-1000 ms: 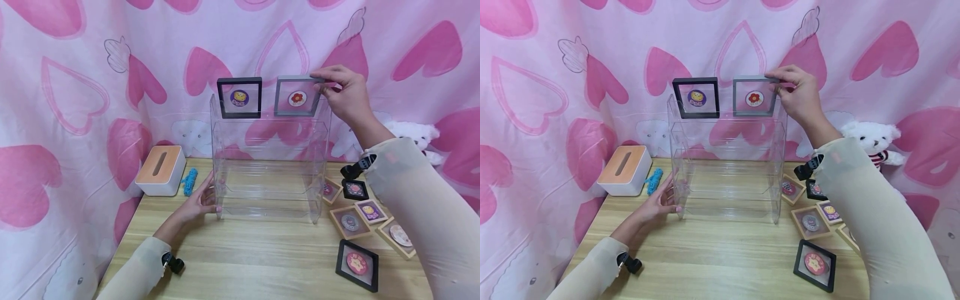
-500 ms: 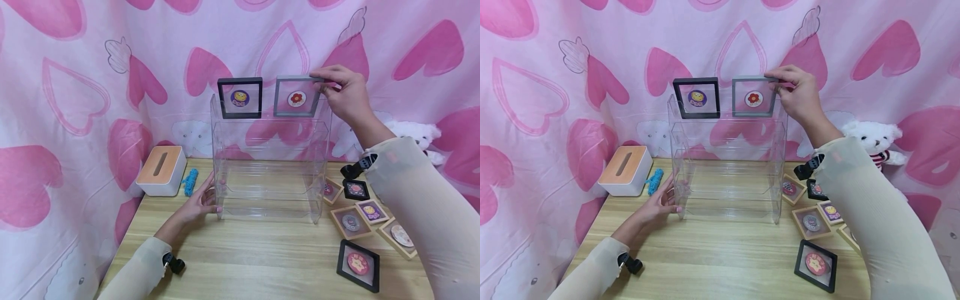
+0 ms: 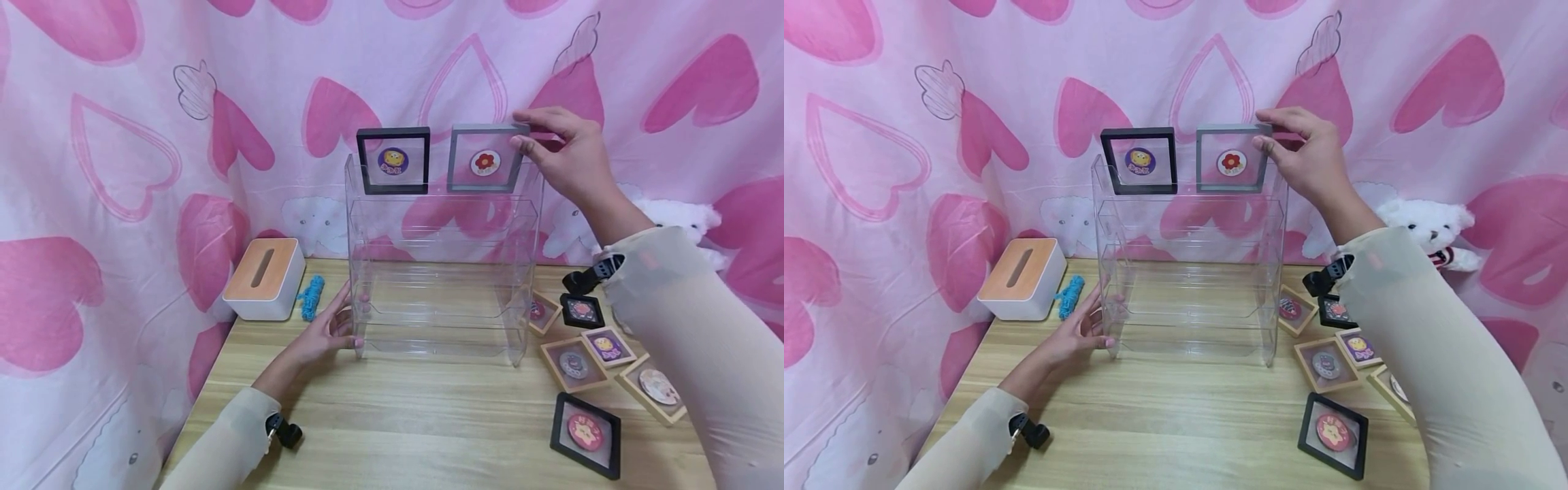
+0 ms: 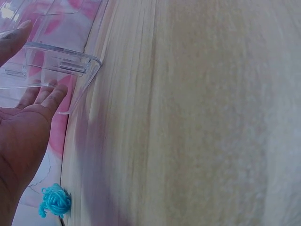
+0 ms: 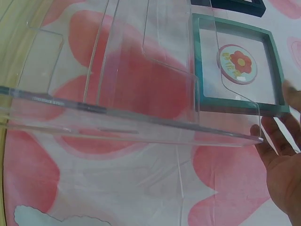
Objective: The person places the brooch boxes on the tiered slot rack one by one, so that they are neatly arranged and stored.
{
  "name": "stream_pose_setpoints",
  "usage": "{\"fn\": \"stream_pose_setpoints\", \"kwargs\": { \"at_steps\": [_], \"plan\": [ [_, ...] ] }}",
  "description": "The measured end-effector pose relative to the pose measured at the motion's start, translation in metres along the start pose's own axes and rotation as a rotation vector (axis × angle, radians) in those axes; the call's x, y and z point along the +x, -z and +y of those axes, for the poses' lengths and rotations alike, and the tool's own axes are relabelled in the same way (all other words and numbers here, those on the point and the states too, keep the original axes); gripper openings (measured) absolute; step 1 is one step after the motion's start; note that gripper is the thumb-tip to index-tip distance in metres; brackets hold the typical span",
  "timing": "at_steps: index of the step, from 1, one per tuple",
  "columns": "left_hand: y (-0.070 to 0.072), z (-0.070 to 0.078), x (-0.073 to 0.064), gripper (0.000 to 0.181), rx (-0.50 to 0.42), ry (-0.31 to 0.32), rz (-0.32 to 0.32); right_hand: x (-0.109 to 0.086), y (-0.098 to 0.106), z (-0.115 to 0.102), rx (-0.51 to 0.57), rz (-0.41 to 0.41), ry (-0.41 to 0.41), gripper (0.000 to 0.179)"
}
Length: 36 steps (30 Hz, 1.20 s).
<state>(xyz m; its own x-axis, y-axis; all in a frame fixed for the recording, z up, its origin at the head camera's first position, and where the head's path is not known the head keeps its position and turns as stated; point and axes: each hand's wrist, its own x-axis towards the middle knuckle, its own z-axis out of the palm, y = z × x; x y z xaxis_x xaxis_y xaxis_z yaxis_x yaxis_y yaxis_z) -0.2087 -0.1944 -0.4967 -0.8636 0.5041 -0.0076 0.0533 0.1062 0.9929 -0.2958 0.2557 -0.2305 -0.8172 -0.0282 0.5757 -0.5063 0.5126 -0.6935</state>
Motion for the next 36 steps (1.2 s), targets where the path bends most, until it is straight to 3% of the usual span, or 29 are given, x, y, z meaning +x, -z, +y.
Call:
{"fn": "stream_pose_setpoints", "kwargs": {
  "at_steps": [8, 15, 23, 31, 36],
  "plan": [
    [0.0, 0.0, 0.0, 0.122, -0.01, -0.012, -0.003, -0.009, 0.018, 0.004, 0.026, 0.022, -0.045, 0.047],
    [0.001, -0.002, 0.003, 0.122, -0.001, 0.014, 0.0, -0.027, 0.04, 0.028, 0.013, 0.023, -0.086, 0.05],
    [0.0, -0.003, 0.001, 0.12, -0.009, 0.003, -0.005, -0.06, 0.051, 0.074, -0.15, -0.094, -0.176, 0.056],
    [0.0, -0.003, 0.001, 0.119, -0.026, -0.019, -0.016, -0.1, 0.049, 0.12, -0.272, -0.239, -0.218, 0.06],
    [0.0, -0.003, 0.0, 0.119, -0.023, -0.015, -0.014, -0.123, 0.045, 0.144, -0.343, -0.317, -0.214, 0.052]
  ]
}}
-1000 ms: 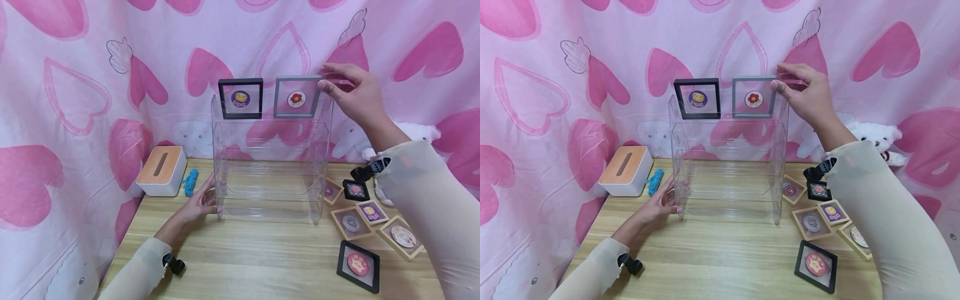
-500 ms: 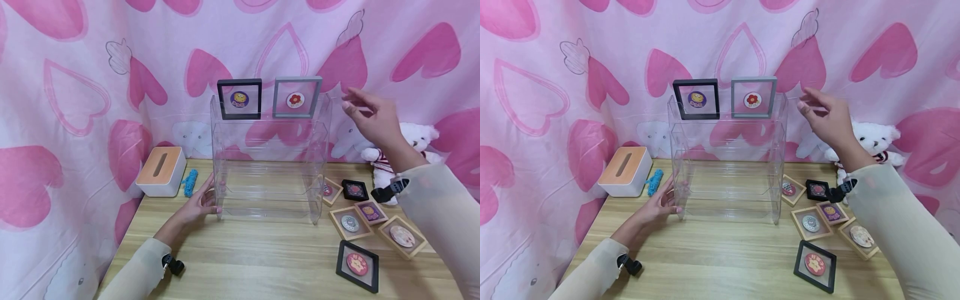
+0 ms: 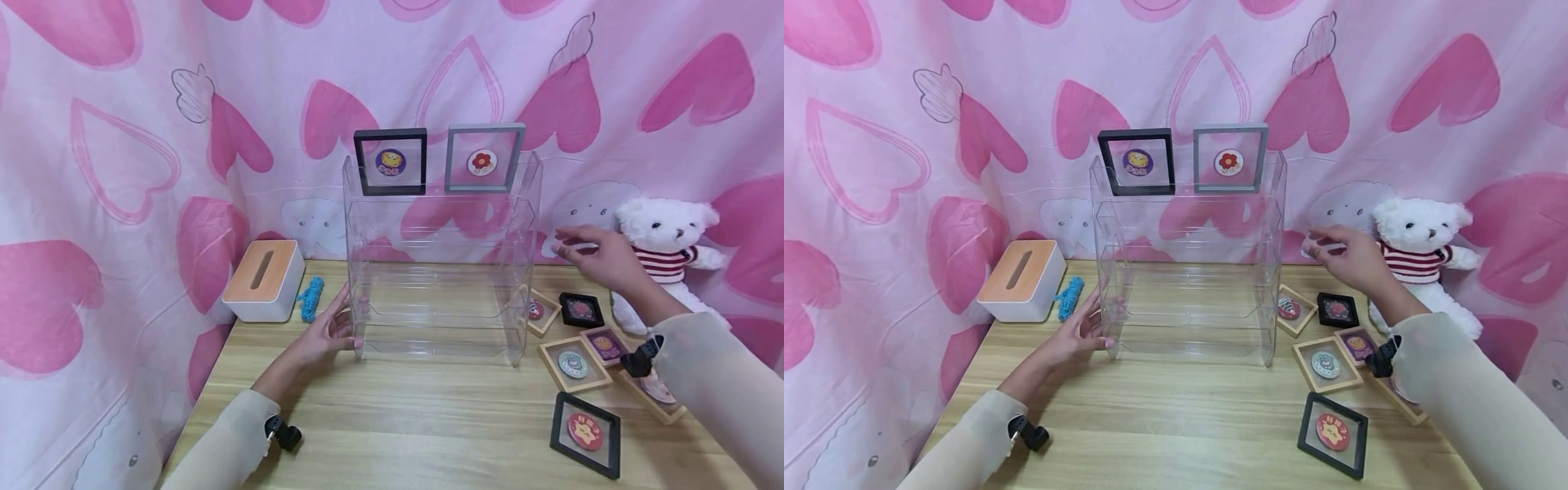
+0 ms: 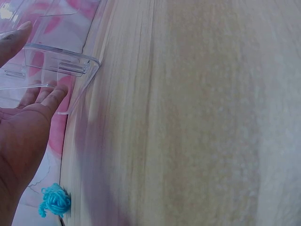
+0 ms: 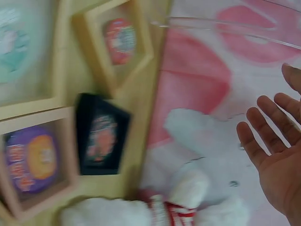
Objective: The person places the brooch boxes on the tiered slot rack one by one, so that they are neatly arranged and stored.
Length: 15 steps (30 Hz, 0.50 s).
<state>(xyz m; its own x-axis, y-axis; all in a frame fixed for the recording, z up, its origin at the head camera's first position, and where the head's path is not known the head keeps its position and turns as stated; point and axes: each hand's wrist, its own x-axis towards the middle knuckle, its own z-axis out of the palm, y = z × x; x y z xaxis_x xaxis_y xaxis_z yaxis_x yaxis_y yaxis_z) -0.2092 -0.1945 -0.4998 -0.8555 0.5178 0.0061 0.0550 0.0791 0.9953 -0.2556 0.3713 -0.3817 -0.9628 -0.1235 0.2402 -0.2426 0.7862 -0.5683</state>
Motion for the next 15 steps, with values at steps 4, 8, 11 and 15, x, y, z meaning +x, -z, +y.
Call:
{"fn": "stream_pose_setpoints", "kwargs": {
  "at_steps": [4, 8, 11, 15],
  "plan": [
    [0.0, 0.001, -0.001, 0.12, -0.003, -0.005, -0.002, -0.011, -0.014, 0.019, -0.061, -0.059, -0.027, 0.05],
    [-0.001, 0.002, -0.001, 0.12, 0.006, 0.011, 0.004, -0.021, -0.026, 0.033, -0.082, -0.111, -0.074, 0.053],
    [-0.002, 0.002, -0.002, 0.119, 0.006, 0.024, 0.01, -0.028, -0.035, 0.044, -0.087, -0.133, -0.074, 0.05],
    [-0.002, 0.002, -0.001, 0.119, 0.005, 0.021, 0.006, -0.035, -0.047, 0.058, -0.113, -0.124, -0.016, 0.036]
  ]
}}
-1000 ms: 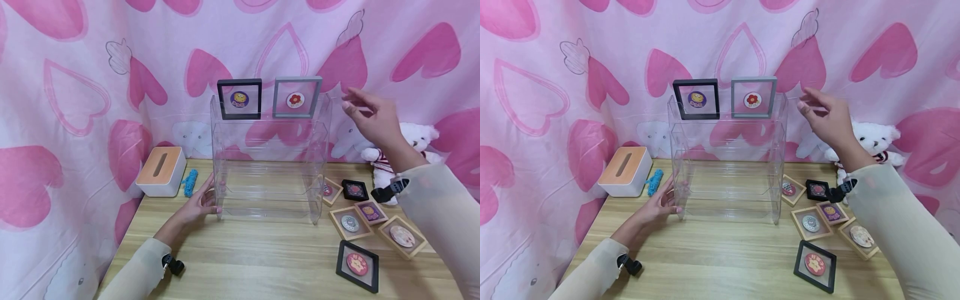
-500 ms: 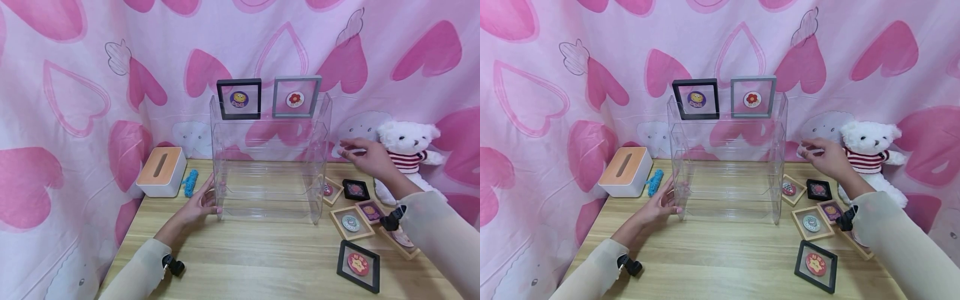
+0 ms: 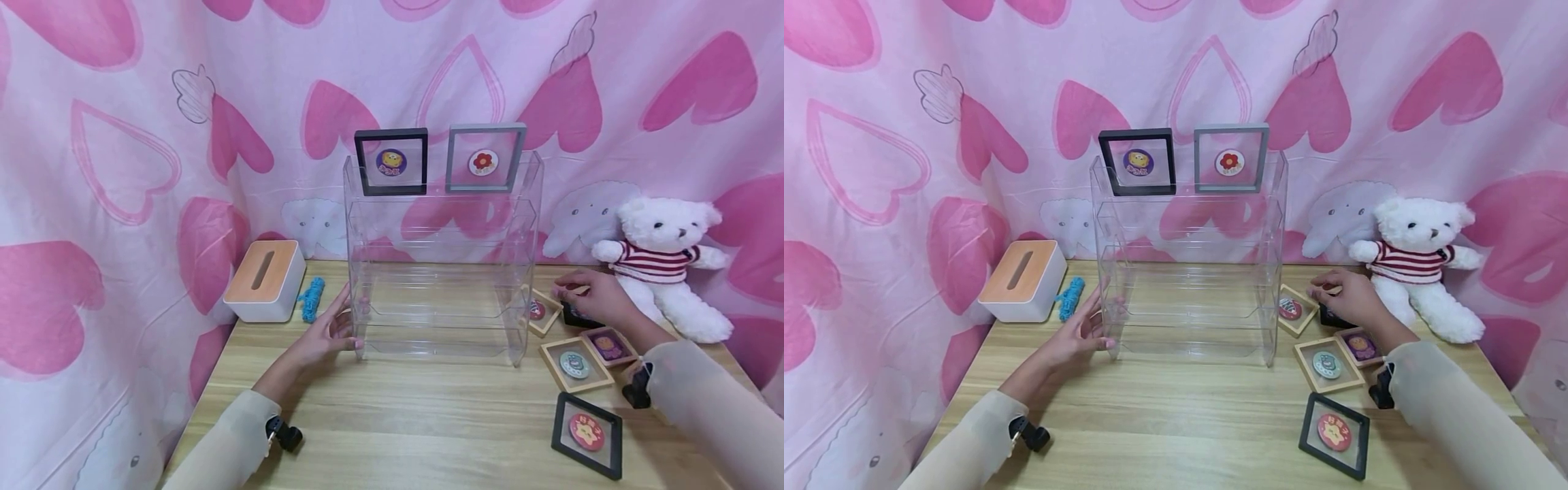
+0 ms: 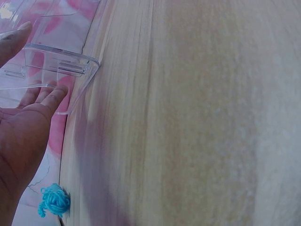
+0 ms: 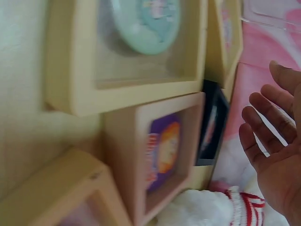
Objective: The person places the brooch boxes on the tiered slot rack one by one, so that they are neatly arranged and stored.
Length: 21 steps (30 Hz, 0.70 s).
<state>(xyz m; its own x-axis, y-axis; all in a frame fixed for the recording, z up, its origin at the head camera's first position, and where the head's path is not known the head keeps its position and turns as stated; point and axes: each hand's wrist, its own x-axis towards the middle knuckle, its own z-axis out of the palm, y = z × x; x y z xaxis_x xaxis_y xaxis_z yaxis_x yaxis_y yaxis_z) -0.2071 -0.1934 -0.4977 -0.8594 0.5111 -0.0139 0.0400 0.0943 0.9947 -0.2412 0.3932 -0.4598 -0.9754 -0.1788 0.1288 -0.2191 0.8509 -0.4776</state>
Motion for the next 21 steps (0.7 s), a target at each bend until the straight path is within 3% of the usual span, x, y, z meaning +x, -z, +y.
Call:
{"fn": "stream_pose_setpoints", "kwargs": {
  "at_steps": [6, 12, 21],
  "plan": [
    [0.0, -0.001, 0.0, 0.117, -0.006, -0.013, -0.009, -0.005, -0.019, 0.008, -0.007, 0.061, 0.104, 0.008],
    [0.0, -0.001, 0.0, 0.117, -0.004, -0.011, -0.011, -0.005, -0.028, 0.012, 0.01, 0.076, 0.104, 0.006],
    [0.0, -0.002, -0.001, 0.118, -0.002, -0.019, -0.014, -0.001, -0.035, 0.011, -0.078, 0.086, 0.1, 0.006]
  ]
}}
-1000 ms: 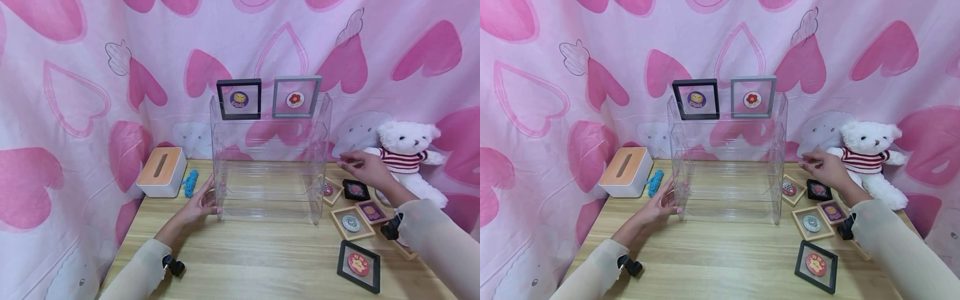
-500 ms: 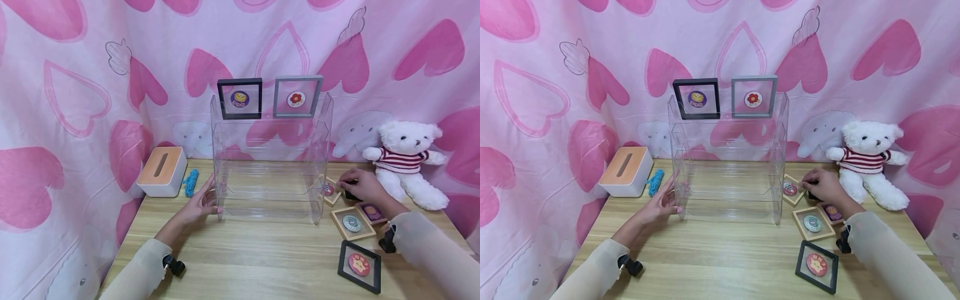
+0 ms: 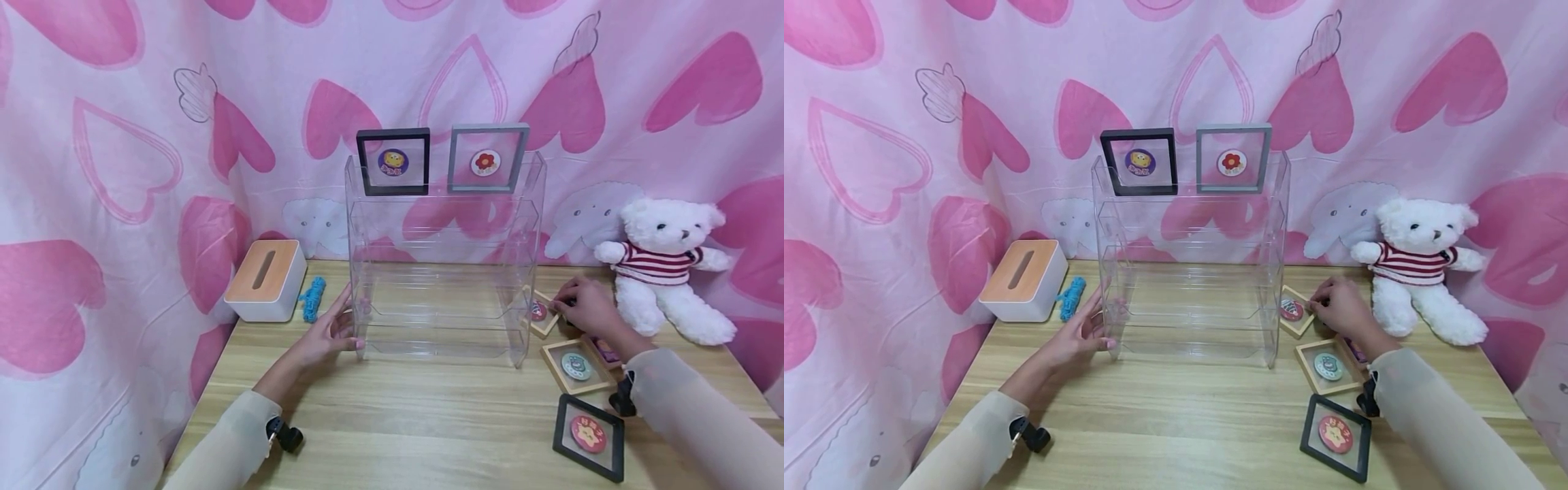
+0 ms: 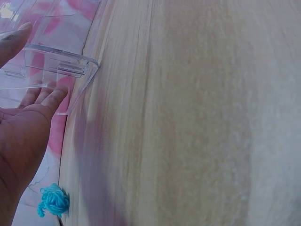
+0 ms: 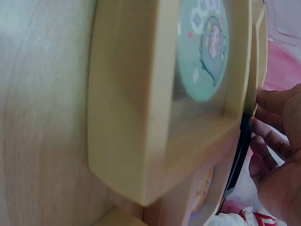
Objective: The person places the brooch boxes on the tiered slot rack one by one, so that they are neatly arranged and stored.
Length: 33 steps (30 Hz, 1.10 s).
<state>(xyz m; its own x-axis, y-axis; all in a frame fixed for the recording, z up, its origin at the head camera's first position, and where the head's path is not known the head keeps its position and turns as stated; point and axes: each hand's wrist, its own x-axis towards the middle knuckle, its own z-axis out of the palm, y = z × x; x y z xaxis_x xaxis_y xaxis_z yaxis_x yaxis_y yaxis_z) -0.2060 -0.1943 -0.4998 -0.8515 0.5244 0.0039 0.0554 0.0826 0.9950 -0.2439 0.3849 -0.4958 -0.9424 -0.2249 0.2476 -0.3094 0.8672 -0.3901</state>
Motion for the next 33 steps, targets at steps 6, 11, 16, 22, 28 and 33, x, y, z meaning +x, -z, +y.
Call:
{"fn": "stream_pose_setpoints", "kwargs": {
  "at_steps": [6, 11, 16, 22, 28, 33],
  "plan": [
    [-0.001, 0.0, 0.001, 0.117, -0.01, 0.007, 0.002, 0.0, -0.001, -0.005, -0.013, -0.021, -0.032, 0.008],
    [-0.001, 0.001, 0.002, 0.117, -0.013, 0.011, 0.007, 0.001, 0.0, -0.006, -0.02, -0.001, -0.024, 0.007],
    [-0.001, 0.001, 0.001, 0.117, -0.01, 0.032, 0.01, 0.001, 0.003, -0.006, -0.002, 0.054, -0.006, 0.009],
    [0.0, 0.001, 0.0, 0.117, 0.012, 0.056, 0.031, 0.001, 0.006, -0.009, 0.042, 0.092, -0.057, 0.01],
    [0.0, -0.001, 0.001, 0.118, -0.001, 0.039, 0.022, 0.0, 0.009, -0.012, 0.074, 0.087, -0.102, 0.016],
    [-0.001, -0.001, 0.001, 0.119, -0.021, 0.021, 0.005, -0.001, 0.017, -0.013, 0.106, 0.111, -0.09, 0.016]
  ]
}}
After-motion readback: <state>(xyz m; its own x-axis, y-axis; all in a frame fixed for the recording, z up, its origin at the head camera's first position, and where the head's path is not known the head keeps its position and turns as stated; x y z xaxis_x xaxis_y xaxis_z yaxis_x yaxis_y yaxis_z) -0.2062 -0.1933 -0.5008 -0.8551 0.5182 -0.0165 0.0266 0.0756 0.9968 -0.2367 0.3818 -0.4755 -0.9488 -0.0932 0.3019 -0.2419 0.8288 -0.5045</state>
